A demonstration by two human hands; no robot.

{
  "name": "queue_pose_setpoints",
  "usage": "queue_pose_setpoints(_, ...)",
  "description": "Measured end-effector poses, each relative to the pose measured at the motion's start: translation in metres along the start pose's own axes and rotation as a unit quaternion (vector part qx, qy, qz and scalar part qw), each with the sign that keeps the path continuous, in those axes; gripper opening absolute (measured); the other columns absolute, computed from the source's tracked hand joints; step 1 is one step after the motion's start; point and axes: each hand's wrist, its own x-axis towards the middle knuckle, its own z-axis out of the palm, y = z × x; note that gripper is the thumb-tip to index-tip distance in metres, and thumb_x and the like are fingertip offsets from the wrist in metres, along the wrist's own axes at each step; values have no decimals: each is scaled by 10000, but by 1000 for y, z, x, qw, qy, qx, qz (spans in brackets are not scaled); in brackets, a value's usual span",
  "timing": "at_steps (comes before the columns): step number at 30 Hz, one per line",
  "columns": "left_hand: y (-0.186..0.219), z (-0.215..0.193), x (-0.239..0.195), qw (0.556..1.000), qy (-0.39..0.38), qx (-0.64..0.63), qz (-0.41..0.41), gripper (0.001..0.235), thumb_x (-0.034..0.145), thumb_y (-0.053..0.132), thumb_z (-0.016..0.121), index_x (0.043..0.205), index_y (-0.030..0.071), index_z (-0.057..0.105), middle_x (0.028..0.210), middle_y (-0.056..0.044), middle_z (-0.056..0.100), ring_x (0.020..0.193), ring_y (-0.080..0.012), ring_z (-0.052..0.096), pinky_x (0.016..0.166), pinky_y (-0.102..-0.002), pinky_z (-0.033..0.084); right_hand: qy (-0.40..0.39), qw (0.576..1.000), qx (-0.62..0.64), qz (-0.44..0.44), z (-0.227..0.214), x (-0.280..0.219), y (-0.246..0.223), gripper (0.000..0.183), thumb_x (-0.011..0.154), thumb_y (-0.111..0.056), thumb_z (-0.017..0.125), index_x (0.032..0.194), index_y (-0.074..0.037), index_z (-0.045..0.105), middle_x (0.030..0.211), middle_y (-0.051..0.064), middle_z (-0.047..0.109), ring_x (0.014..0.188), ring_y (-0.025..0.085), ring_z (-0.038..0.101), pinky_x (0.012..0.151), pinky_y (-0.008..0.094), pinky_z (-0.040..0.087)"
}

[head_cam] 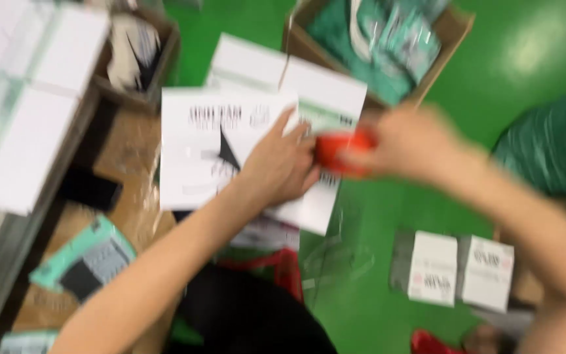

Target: Packing face masks into individual protective pouches and then into cardboard shipping boxes.

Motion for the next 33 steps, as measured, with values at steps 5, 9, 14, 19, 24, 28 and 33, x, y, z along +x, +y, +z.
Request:
queue_pose_setpoints(5,-2,-30,-1,995,-82,10,-48,432,1012,352,509,878,51,788,1086,-103,719,1336,-316,509,1256,-541,175,-14,986,-164,25,-7,11,1,552,914,-622,641,842,-89,765,562,124,651,527,307,677,497,431,551)
queue_pose_setpoints(9,-21,-20,-69,954,192,-173,-153,506,917,259,663,1331,-11,554,1438,-212,520,1435,-383,393,1234,-520,226,-30,995,-78,62,34,-2,17,536,787,-620,712,799,-87,769,661,136,699,625,315,711,600,431,565)
queue_pose_setpoints(14,-64,10,-182,806,195,-289,-479,782,953,326,705,1526,-49,328,1430,-313,521,1323,-403,541,1088,-454,427,13,958,225,177,46,-17,-6,451,780,-518,734,978,-117,796,695,139,757,594,296,740,605,397,579)
queue_pose_setpoints(19,-143,-65,-104,835,257,-290,-390,570,931,262,588,1450,30,543,1174,-190,696,1049,-361,673,886,-438,523,234,920,230,216,33,63,14,354,931,-380,734,963,-32,790,680,191,691,565,224,644,594,400,534)
queue_pose_setpoints(24,-230,-15,-48,730,504,-238,-397,290,1110,216,533,1235,-32,620,1120,-169,676,1039,-292,674,914,-445,542,483,672,551,110,95,127,51,380,1119,-377,599,1165,-21,720,967,88,761,768,136,650,713,330,543)
queue_pose_setpoints(28,-193,131,-61,887,330,-21,-322,607,846,200,732,1353,-91,568,1350,-311,576,1202,-482,570,1008,-523,435,375,350,842,170,226,101,9,511,1061,-381,417,1482,-100,493,1192,24,748,922,142,738,771,325,609)
queue_pose_setpoints(33,-193,221,-74,798,130,-226,-543,518,936,287,712,1272,-89,591,1328,-284,594,1250,-415,564,1095,-479,445,272,340,896,89,331,91,-42,569,1086,-542,421,1195,-13,603,655,-2,533,528,144,458,508,317,418)
